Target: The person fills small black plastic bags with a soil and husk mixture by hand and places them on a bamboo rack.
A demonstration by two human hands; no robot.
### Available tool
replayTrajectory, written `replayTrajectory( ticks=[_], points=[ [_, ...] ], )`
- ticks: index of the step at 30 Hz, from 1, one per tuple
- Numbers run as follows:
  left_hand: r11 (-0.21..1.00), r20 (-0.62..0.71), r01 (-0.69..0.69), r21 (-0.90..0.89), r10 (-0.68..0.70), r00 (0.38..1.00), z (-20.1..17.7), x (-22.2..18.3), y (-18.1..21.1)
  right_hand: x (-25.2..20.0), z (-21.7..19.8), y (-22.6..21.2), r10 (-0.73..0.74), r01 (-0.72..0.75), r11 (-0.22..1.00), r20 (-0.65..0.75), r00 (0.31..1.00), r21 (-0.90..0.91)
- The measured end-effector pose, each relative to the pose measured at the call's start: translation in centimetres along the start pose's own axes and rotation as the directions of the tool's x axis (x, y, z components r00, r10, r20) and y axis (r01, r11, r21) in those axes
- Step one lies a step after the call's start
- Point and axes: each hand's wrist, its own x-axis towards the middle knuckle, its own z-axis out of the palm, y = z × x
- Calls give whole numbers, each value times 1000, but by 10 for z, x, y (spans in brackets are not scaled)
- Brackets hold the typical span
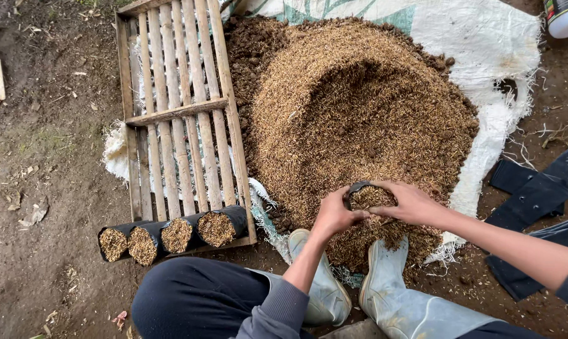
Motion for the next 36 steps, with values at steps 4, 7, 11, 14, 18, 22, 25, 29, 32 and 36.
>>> replayTrajectory(
  ticks=[4,7,11,14,18,22,25,29,32,36],
  points=[
    [1000,-72,-9,14,10,997,4,4,-3,2,9,3,-6,1,998,-84,996,-65],
    [1000,-55,16,-5,-16,998,-4,-1,-1,-1,4,3,-24,16,997,-97,995,-79],
    [952,108,37,-305,-3,994,-32,-30,33,-17,-28,-20,19,-62,969,178,984,237],
    [936,130,78,-342,-35,991,-22,-14,20,-16,-32,-23,41,-173,893,309,950,415],
    [997,-69,66,-50,-69,995,-2,-10,15,-26,-24,-35,44,-119,930,218,975,346],
    [992,-121,95,-83,-105,987,6,4,1,4,5,-7,56,-114,907,152,987,406],
    [992,-181,66,-109,-85,980,5,-5,6,8,25,5,42,-50,969,42,998,243],
    [965,-22,82,-249,-91,996,-23,-26,41,7,18,-2,17,-18,962,6,1000,273],
    [895,100,134,-426,-101,990,-29,-34,46,-18,3,-23,42,-53,952,45,998,302],
    [956,-118,147,-252,-181,976,2,16,-5,-4,14,-9,46,-54,950,31,998,308]
  ],
)
